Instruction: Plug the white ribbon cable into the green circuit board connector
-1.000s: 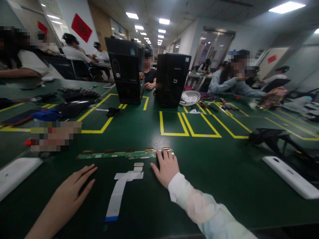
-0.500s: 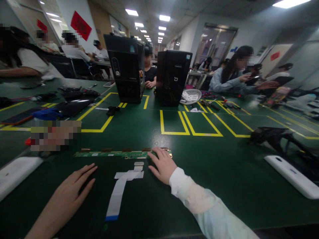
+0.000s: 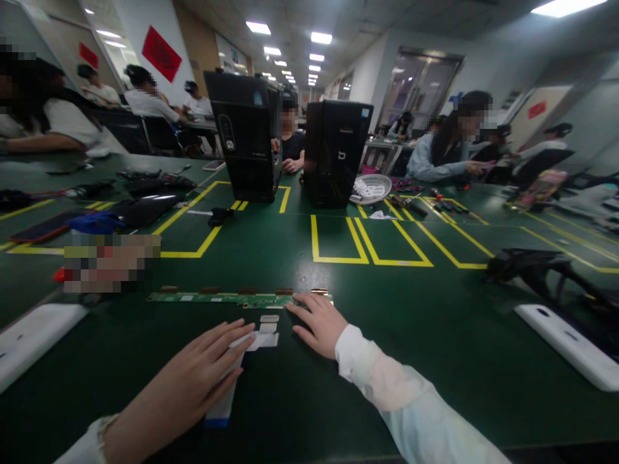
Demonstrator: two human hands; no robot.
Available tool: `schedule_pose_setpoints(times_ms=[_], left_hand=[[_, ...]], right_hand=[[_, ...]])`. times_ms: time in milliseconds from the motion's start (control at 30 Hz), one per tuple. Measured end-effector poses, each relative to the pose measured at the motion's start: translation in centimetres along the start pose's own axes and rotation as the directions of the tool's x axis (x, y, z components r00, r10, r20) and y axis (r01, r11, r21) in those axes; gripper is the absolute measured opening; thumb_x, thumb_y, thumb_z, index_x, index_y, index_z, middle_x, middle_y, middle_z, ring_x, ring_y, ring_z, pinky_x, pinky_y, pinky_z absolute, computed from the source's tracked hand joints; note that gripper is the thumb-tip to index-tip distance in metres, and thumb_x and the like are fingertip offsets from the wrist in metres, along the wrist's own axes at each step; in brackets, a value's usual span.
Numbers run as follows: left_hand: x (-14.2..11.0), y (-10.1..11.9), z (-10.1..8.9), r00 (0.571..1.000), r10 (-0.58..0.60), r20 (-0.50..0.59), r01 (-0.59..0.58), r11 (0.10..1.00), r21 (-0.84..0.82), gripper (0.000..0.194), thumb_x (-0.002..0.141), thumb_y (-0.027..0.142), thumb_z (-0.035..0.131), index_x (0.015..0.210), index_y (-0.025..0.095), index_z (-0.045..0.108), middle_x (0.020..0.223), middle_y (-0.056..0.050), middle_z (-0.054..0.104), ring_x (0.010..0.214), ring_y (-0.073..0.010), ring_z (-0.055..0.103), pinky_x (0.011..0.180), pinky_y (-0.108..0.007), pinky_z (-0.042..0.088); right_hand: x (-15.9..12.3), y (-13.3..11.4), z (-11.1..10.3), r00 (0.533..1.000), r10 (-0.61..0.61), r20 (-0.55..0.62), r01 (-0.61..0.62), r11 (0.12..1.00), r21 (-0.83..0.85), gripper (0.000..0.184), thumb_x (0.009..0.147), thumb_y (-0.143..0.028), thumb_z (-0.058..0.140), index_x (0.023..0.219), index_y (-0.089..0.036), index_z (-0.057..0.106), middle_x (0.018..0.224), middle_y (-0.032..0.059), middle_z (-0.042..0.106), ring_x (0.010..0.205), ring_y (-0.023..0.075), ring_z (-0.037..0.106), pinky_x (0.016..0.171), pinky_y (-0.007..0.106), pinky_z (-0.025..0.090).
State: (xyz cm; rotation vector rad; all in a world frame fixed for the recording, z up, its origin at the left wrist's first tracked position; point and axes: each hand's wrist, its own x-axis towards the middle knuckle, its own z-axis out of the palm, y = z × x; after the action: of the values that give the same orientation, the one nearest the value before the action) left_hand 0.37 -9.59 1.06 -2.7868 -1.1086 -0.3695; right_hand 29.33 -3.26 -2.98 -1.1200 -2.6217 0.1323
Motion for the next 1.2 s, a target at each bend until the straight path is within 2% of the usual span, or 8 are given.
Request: schedule_pose_setpoints(times_ms=[133,233,367,467,667,800,1000,1200], left_hand=[[3.3,1.1,0.4,0.991,0.08,0.112,-0.079,0.997,-0.009,0.037,0.093,0.026,0.051,0.128,0.015,0.059,0.127,-0.011,0.067,0.114,-0.0249,0.063,0.097,-0.041,0.052],[4.9,1.6,1.2,0.984,0.038,0.172,-0.037,0.999,-0.01,0.034,0.093,0.025,0.051,0.124,0.012,0.06,0.122,-0.014,0.068,0.111,-0.0265,0.064,0.094,-0.042,0.052],[6.0,2.3,1.7,0.98,-0.038,0.195,0.047,0.998,-0.042,0.031,0.095,0.025,0.046,0.117,0.011,0.063,0.113,-0.015,0.069,0.103,-0.0272,0.065,0.085,-0.041,0.054],[6.0,2.3,1.8,0.98,-0.06,0.187,0.075,0.994,-0.074,0.032,0.096,0.025,0.043,0.118,0.012,0.062,0.113,-0.014,0.068,0.1,-0.0264,0.065,0.081,-0.041,0.055],[4.9,2.1,2.1,0.975,-0.116,0.189,0.15,0.972,-0.179,0.043,0.094,0.034,0.049,0.131,0.013,0.055,0.131,-0.014,0.063,0.118,-0.0266,0.06,0.095,-0.042,0.052],[4.3,2.2,2.5,0.977,-0.143,0.159,0.17,0.971,-0.17,0.052,0.094,0.044,0.047,0.136,0.013,0.051,0.14,-0.015,0.058,0.127,-0.0287,0.056,0.098,-0.044,0.052],[4.0,2.3,3.2,0.985,-0.142,0.093,0.158,0.97,-0.186,0.053,0.095,0.046,0.046,0.138,0.015,0.051,0.142,-0.014,0.056,0.13,-0.0278,0.054,0.101,-0.045,0.051],[3.9,2.2,3.6,0.985,-0.145,0.096,0.162,0.966,-0.202,0.054,0.095,0.047,0.046,0.139,0.016,0.05,0.143,-0.013,0.056,0.132,-0.0273,0.052,0.103,-0.044,0.05]], right_hand=[[0.2,0.4,-0.3,1.0,-0.03,-0.006,0.03,0.999,0.009,0.046,0.098,-0.036,0.045,0.139,-0.018,0.052,0.144,0.014,0.049,0.131,0.0279,0.044,0.109,0.049,0.038],[0.5,0.7,-0.6,0.998,-0.057,-0.012,0.057,0.998,0.002,0.042,0.098,-0.034,0.046,0.136,-0.018,0.054,0.139,0.0142,0.053,0.126,0.0269,0.046,0.105,0.048,0.041],[1.3,1.0,-1.0,0.995,-0.095,-0.016,0.095,0.995,-0.006,0.036,0.097,-0.03,0.046,0.128,-0.018,0.06,0.126,0.0141,0.059,0.114,0.0253,0.052,0.095,0.045,0.046],[1.6,1.2,-1.0,0.995,-0.098,-0.018,0.098,0.995,-0.014,0.034,0.098,-0.028,0.046,0.126,-0.019,0.061,0.122,0.0143,0.06,0.111,0.0254,0.053,0.092,0.045,0.047],[1.0,1.3,-0.3,0.993,-0.107,-0.048,0.108,0.994,0.004,0.038,0.097,-0.026,0.045,0.132,-0.018,0.057,0.132,0.0149,0.057,0.122,0.0258,0.049,0.101,0.047,0.044],[0.8,1.3,0.0,0.994,-0.095,-0.047,0.095,0.995,0.008,0.039,0.097,-0.025,0.045,0.133,-0.018,0.056,0.134,0.0144,0.056,0.124,0.0263,0.049,0.102,0.048,0.045],[0.7,1.3,0.0,0.997,-0.069,-0.026,0.069,0.998,0.004,0.04,0.097,-0.028,0.046,0.135,-0.021,0.056,0.135,0.0139,0.055,0.125,0.0265,0.049,0.102,0.049,0.045],[0.6,0.8,0.1,0.999,-0.031,-0.028,0.031,1.0,-0.005,0.043,0.096,-0.029,0.049,0.137,-0.021,0.055,0.138,0.0148,0.054,0.128,0.0276,0.048,0.104,0.05,0.044]])
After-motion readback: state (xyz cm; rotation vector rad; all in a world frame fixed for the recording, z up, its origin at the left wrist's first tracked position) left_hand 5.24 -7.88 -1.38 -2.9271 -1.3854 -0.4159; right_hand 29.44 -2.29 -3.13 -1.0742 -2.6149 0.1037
